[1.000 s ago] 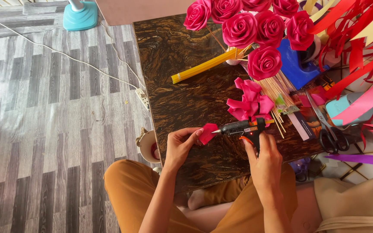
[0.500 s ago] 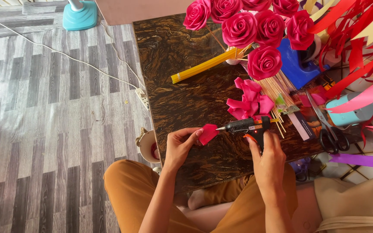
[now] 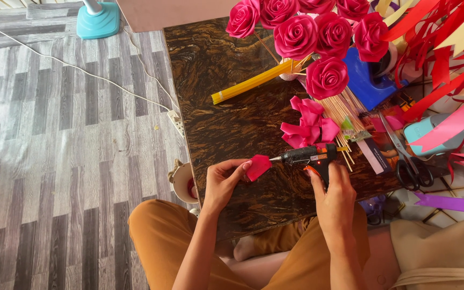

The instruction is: The person applies glue to a pink paper petal using a glue gun, attaches it to a wooden stick, and then uses scissors to trim and shape the paper to form a rose.

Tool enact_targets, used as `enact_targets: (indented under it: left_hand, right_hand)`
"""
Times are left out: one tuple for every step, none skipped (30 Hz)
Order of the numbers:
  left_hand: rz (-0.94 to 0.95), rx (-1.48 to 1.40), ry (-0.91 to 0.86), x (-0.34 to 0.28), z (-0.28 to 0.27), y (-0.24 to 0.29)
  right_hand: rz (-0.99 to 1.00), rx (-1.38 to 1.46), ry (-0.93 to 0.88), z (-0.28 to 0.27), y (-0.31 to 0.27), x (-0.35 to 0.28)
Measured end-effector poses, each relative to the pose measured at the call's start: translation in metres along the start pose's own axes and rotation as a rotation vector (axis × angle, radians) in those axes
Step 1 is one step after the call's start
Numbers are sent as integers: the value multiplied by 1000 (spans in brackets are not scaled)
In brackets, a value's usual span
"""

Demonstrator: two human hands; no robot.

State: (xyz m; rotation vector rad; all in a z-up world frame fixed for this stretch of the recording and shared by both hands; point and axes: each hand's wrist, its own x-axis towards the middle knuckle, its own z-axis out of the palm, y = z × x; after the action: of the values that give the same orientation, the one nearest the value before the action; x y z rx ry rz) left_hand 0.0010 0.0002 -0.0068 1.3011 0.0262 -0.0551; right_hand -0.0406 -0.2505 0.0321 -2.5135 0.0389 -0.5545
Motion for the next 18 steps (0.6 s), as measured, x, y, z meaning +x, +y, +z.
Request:
enact_targets:
  left_hand:
    - [7, 7, 1, 0, 0, 1]
    - [7, 7, 1, 0, 0, 0]
    - [7, -17, 7, 0, 0, -1]
    - [8, -40, 13, 1, 0, -2]
    - [8, -40, 13, 0, 0, -1]
    - [9, -19, 31, 0, 0, 0]
    - [10, 1, 49, 0, 0, 1]
    - [10, 1, 49, 0, 0, 0]
    - [23, -1, 58, 1, -1, -2]
    - [36, -4, 67, 1, -1, -3]
    - [36, -4, 67, 1, -2, -3]
    - [79, -12, 97, 2, -3, -4]
    - [122, -20, 127, 3, -5, -4]
    - [122, -20, 128, 4, -6, -7]
    - [126, -34, 142, 4, -7, -10]
    - [130, -48, 155, 5, -8, -14]
    - [129, -48, 154, 4, -7, -12]
    - [149, -65, 150, 3, -6, -10]
  right_hand:
    - [7, -1, -5, 0, -1, 0]
    - [7, -1, -4, 0, -1, 0]
    - [-6, 0, 4, 0, -1, 0]
    - [-19, 2, 13, 1, -1, 0]
    - [-19, 2, 13, 2, -1, 0]
    - [-15, -2, 21, 3, 0, 0]
    - [-11, -7, 30, 4, 0, 1]
    - [-11, -7, 30, 5, -2, 0]
    - [18, 15, 37, 6, -5, -1]
    - [46, 38, 44, 8, -7, -1]
    - [46, 38, 44, 14, 2, -4]
    - [98, 11, 41, 21, 11, -6]
    - [149, -15, 37, 28, 19, -9]
    - [149, -13, 37, 29, 17, -10]
    - [148, -26, 23, 30, 14, -12]
    - [147, -38, 9, 31, 12, -13]
    - [147, -39, 9, 31, 11, -15]
    - [108, -87, -10, 31, 10, -18]
